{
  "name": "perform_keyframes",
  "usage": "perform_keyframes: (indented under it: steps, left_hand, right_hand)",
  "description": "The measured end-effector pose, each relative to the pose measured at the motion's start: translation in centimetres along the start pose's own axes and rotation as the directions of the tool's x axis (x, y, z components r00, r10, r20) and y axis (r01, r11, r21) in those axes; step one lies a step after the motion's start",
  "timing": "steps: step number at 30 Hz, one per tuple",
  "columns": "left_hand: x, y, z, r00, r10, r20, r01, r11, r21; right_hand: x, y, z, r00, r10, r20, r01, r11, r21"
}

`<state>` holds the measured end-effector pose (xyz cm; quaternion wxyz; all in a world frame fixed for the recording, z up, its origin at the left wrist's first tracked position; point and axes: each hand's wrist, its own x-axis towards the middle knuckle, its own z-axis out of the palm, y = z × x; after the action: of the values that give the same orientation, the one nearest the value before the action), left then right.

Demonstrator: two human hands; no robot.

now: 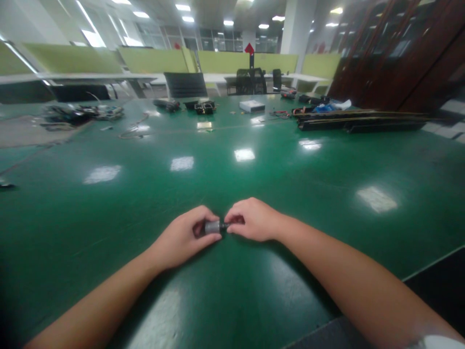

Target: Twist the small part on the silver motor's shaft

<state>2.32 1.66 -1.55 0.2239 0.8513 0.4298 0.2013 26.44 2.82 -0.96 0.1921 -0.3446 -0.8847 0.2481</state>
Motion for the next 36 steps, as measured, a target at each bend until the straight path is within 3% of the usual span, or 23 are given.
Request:
perform_keyframes:
  steps: [3,8,21,27,36]
  left_hand:
    - [0.0,-0.1,0.1,1.000,-0.016,-0.018,0.016,1.000,-0.004]
    - [-0.1,0.0,0.2,1.000,-0.018,-0.018,0.018,1.000,0.008]
    - [0.0,0.1,0.1,0.999,-0.038,-0.012,0.038,0.999,-0.016]
    - [0.0,0.1,0.1,0.999,-0.029,-0.013,0.028,0.999,-0.023]
    - [0.0,0.3,0.1,0.999,-0.028,-0.021,0.027,0.999,-0.026]
  right_hand:
    - [0.6,-0.3,1.3,0.995,-0.054,-0.082,0.049,0.997,-0.064]
    - [0.6,-0.4,1.6,0.995,-0.017,-0.101,0.012,0.999,-0.048]
    - [0.5,-0.9,1.1,0.994,0.062,-0.085,-0.062,0.998,0.005]
    - [0.2,-1.1,0.8,1.000,0.007,0.005,-0.006,0.994,-0.112]
    - [0.3,-0.8,1.6,0.998,0.007,-0.064,-0.019,0.983,-0.184]
